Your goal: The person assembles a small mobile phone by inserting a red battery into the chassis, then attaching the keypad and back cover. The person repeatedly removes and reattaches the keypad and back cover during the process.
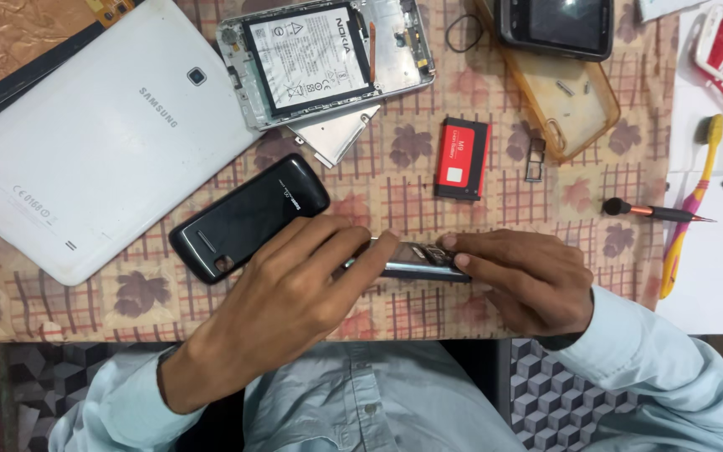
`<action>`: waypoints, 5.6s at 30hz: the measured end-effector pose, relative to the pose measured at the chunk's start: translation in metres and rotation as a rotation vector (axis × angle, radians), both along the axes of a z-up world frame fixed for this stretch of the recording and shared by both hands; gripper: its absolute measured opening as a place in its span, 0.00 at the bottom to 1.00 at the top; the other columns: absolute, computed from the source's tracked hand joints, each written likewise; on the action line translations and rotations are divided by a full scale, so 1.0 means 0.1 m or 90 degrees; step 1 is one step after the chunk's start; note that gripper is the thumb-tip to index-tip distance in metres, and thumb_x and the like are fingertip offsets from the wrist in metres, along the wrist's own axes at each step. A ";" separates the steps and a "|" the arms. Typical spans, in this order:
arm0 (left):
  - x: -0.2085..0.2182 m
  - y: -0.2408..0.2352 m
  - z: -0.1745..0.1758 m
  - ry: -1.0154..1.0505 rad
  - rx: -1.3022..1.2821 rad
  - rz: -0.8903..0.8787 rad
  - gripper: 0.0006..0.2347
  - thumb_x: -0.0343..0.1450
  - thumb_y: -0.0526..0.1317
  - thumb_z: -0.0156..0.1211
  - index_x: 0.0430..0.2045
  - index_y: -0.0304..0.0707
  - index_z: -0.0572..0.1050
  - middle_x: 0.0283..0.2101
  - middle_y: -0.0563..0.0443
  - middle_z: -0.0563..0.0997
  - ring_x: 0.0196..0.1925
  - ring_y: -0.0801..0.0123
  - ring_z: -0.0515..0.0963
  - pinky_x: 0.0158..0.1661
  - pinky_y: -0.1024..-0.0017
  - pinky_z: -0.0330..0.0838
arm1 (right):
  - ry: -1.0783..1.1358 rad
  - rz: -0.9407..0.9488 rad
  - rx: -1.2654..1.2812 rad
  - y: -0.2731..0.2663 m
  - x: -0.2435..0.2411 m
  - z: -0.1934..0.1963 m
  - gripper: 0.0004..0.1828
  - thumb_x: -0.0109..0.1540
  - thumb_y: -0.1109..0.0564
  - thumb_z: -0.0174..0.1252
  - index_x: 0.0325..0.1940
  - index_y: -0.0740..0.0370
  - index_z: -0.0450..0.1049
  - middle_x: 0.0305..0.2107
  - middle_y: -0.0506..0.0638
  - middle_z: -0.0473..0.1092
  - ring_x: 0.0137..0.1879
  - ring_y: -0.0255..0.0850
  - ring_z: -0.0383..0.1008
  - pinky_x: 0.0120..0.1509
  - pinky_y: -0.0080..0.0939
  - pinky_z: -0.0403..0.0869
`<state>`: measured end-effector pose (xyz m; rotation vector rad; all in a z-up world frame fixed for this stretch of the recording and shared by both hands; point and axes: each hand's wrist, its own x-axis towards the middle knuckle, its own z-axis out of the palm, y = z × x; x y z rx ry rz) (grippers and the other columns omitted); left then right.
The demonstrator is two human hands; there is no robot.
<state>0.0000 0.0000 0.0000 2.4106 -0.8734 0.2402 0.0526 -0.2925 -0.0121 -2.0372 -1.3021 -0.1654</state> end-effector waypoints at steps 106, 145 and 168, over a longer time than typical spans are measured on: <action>-0.41 -0.44 -0.12 0.791 -0.816 -0.066 0.23 0.81 0.48 0.33 0.67 0.30 0.58 0.43 0.33 0.81 0.36 0.61 0.86 0.38 0.68 0.84 | 0.428 0.004 0.102 0.25 -0.09 0.45 0.24 0.60 0.58 0.67 0.60 0.67 0.76 0.48 0.56 0.76 0.54 0.45 0.80 0.58 0.45 0.79; -0.27 -0.21 0.20 0.093 -0.212 0.118 0.11 0.69 0.32 0.68 0.41 0.25 0.75 0.39 0.40 0.82 0.40 0.53 0.83 0.38 0.62 0.77 | 0.278 -0.209 0.104 0.24 -0.37 0.15 0.15 0.59 0.73 0.58 0.49 0.68 0.78 0.31 0.53 0.75 0.33 0.38 0.76 0.35 0.36 0.71; -0.43 -0.37 -0.03 -0.052 0.003 0.161 0.23 0.66 0.39 0.72 0.49 0.19 0.73 0.44 0.36 0.80 0.42 0.55 0.78 0.44 0.62 0.77 | 0.143 -0.241 0.074 0.33 -0.43 0.04 0.17 0.59 0.74 0.58 0.52 0.69 0.76 0.32 0.52 0.71 0.31 0.37 0.73 0.31 0.38 0.69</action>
